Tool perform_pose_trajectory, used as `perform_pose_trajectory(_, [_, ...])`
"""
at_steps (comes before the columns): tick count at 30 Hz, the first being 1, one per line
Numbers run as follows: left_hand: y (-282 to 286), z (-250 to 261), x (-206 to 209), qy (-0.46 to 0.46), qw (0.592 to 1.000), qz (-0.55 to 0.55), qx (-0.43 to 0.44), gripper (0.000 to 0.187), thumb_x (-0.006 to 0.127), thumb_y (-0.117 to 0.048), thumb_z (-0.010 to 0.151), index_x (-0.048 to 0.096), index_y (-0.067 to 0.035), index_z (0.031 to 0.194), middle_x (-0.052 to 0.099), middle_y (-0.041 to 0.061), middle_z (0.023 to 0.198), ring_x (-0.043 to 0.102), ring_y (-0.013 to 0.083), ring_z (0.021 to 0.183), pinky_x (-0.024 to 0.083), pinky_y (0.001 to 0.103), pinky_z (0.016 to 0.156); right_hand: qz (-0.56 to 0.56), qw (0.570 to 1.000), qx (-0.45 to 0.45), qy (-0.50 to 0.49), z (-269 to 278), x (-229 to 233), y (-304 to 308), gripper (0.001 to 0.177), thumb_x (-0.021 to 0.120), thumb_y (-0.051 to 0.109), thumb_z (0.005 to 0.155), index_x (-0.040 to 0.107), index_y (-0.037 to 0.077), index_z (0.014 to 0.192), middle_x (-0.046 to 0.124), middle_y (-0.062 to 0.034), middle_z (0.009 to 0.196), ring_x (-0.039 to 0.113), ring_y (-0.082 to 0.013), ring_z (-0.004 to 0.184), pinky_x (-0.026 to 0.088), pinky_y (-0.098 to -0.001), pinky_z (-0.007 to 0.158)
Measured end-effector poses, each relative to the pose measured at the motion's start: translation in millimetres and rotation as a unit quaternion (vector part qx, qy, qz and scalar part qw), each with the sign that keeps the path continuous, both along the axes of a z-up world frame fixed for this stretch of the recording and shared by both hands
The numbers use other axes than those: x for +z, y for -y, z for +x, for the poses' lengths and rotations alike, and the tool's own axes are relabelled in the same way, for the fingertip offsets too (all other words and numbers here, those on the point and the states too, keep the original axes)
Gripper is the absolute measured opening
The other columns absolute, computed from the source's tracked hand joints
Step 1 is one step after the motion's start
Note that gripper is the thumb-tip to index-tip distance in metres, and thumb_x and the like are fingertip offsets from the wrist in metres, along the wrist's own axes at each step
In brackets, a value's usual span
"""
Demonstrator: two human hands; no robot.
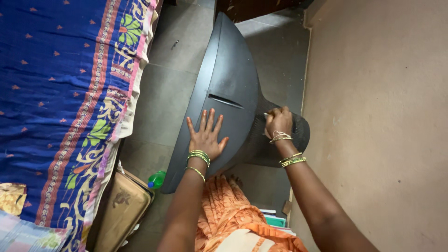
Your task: The person wipes the back casing and vents of a television using a cloth.
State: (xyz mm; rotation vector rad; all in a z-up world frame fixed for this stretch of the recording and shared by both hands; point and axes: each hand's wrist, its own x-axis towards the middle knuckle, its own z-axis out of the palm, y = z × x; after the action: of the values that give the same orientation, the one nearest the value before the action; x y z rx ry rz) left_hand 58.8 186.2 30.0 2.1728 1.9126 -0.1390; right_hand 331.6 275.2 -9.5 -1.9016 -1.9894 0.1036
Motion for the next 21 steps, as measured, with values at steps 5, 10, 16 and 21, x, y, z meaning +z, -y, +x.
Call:
perform_pose_trajectory(5, [2.9, -0.9, 5.2, 0.016, 1.0, 0.0, 0.002, 0.081, 0.04, -0.062, 0.095, 0.017, -0.025, 0.163, 0.001, 0.005, 0.172, -0.001, 0.0265, 0.157, -0.006, 0.075, 0.115, 0.025, 0.982, 0.101, -0.159, -78.0, 13.6, -16.8, 0.01, 0.074, 0.006, 0.084, 0.078, 0.01, 0.093, 0.066, -0.0113, 0.1, 0.065, -0.0317, 0.099, 0.053, -0.0428, 0.088])
perform_pose_trajectory(10, [0.7, 1.2, 7.8, -0.019, 1.0, -0.018, -0.008, 0.083, 0.04, -0.064, 0.095, 0.021, -0.021, 0.162, 0.005, 0.008, 0.173, -0.002, 0.0273, 0.158, -0.007, 0.076, 0.113, 0.039, 0.959, 0.241, -0.146, -159.9, 22.9, -32.5, 0.026, 0.072, 0.015, 0.089, 0.074, 0.01, 0.114, 0.067, -0.0123, 0.109, 0.06, -0.0349, 0.107, 0.049, -0.0462, 0.093])
perform_pose_trajectory(16, [-2.8, -1.0, 9.0, -0.004, 0.999, -0.044, -0.01, 0.079, 0.039, -0.064, 0.095, 0.027, -0.02, 0.16, 0.009, 0.008, 0.171, -0.003, 0.0283, 0.157, -0.009, 0.077, 0.112, -0.015, 0.963, 0.246, -0.106, -172.8, 21.4, -13.9, 0.031, 0.068, 0.022, 0.094, 0.071, 0.014, 0.124, 0.067, -0.0067, 0.121, 0.058, -0.0313, 0.113, 0.045, -0.047, 0.096])
perform_pose_trajectory(21, [-1.1, 0.7, 11.3, 0.001, 0.999, -0.032, -0.01, 0.078, 0.04, -0.063, 0.094, 0.03, -0.021, 0.159, 0.008, 0.008, 0.171, -0.001, 0.0291, 0.157, -0.008, 0.077, 0.113, -0.029, 0.958, 0.265, -0.103, -164.5, 20.4, -12.2, 0.038, 0.066, 0.015, 0.093, 0.067, 0.016, 0.132, 0.066, -0.004, 0.134, 0.058, -0.0289, 0.121, 0.044, -0.0459, 0.103])
